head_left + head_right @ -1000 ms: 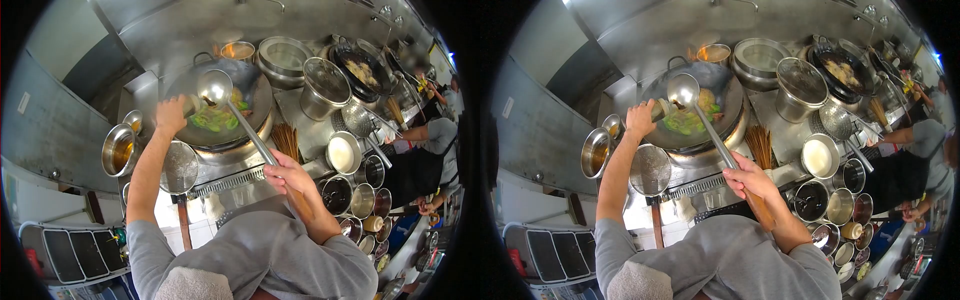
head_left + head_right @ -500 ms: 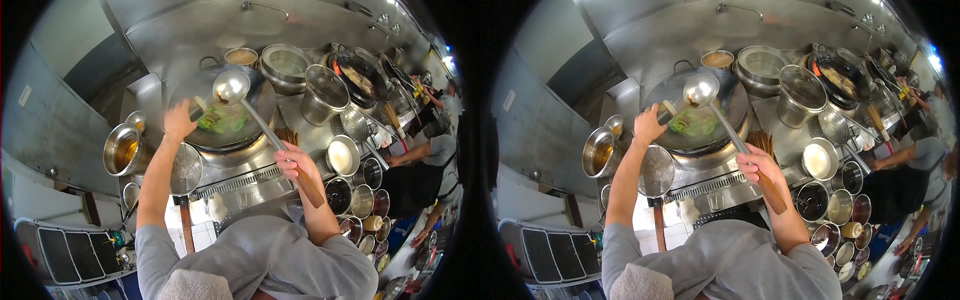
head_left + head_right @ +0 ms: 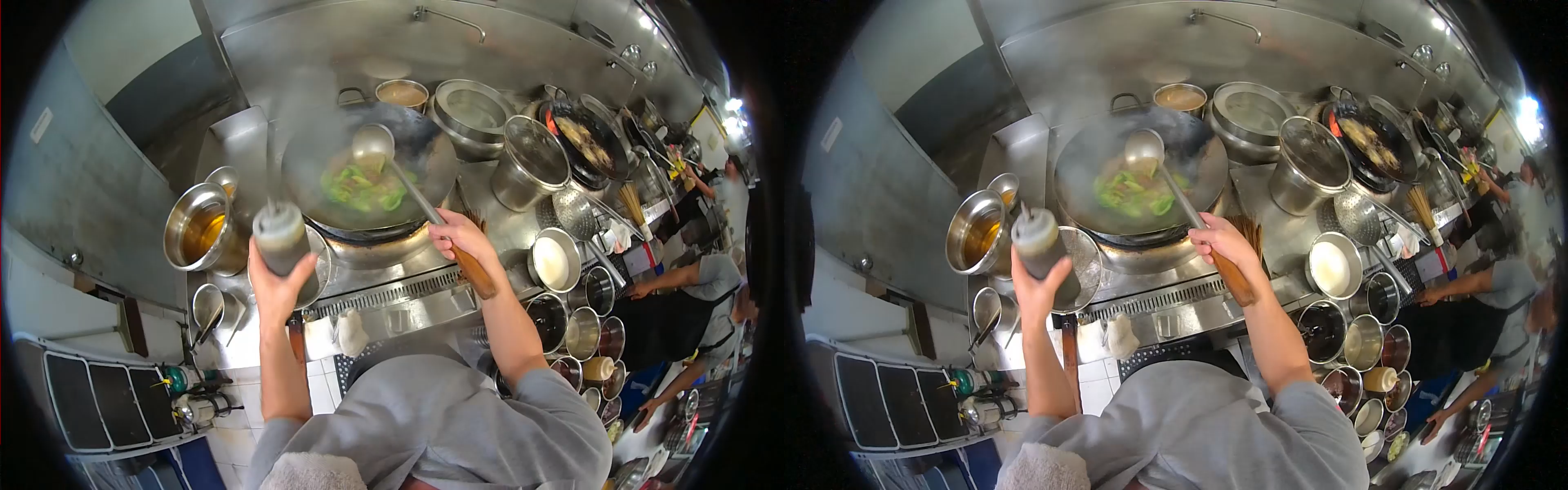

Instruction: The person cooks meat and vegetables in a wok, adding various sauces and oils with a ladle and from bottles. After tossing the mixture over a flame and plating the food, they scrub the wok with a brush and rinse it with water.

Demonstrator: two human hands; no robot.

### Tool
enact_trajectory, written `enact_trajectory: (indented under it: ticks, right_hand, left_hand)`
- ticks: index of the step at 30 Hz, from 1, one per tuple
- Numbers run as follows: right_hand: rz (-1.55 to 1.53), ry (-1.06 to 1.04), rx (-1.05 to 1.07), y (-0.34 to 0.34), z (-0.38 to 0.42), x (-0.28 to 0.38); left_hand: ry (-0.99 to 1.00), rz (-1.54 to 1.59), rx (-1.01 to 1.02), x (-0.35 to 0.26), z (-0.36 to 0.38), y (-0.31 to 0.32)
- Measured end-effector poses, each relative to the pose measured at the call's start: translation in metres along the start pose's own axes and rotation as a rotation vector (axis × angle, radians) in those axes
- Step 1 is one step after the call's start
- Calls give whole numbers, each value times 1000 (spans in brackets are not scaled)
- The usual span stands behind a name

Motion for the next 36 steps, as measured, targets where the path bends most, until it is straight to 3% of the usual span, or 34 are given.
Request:
enact_trajectory:
  ticks: [4,6,10,13,14,17,22,25,29,31,34,36]
  right_hand:
    - [296,-54,-250,11,-6,0]
    - [290,-9,-177,15,-5,-4]
    - [582,-55,-240,39,41,3]
    - [796,-273,-463,31,50,-21]
    - [759,-344,-446,32,55,-21]
    - [310,-149,-143,43,86,2]
    - [81,-70,28,46,107,-1]
    - [55,-54,69,40,110,-4]
    - [166,-93,32,30,95,-4]
    - [338,-124,-56,29,83,6]
    - [907,-232,-422,16,22,4]
    - [1134,-138,-489,27,10,20]
  left_hand:
    - [-133,8,88,3,39,-17]
    - [-153,-20,152,7,42,-18]
    - [-40,-247,217,6,17,-13]
    - [38,-401,309,7,-17,4]
    - [66,-479,354,11,-29,13]
    - [132,-694,495,31,-69,48]
    - [195,-997,736,61,-111,102]
    - [253,-1271,783,82,-123,120]
    - [164,-1149,578,70,-128,104]
    - [158,-900,364,67,-121,89]
    - [122,-462,112,41,-102,71]
    - [168,-243,64,18,-85,67]
Point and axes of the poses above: each hand's wrist, its own z-axis away from the middle knuckle, its own y-axis out of the palm, x = y × z, the point moved 3 cm from there along -z, towards the middle knuckle, and after that the axes turned 12 degrees about y, right-handed, at the moved point
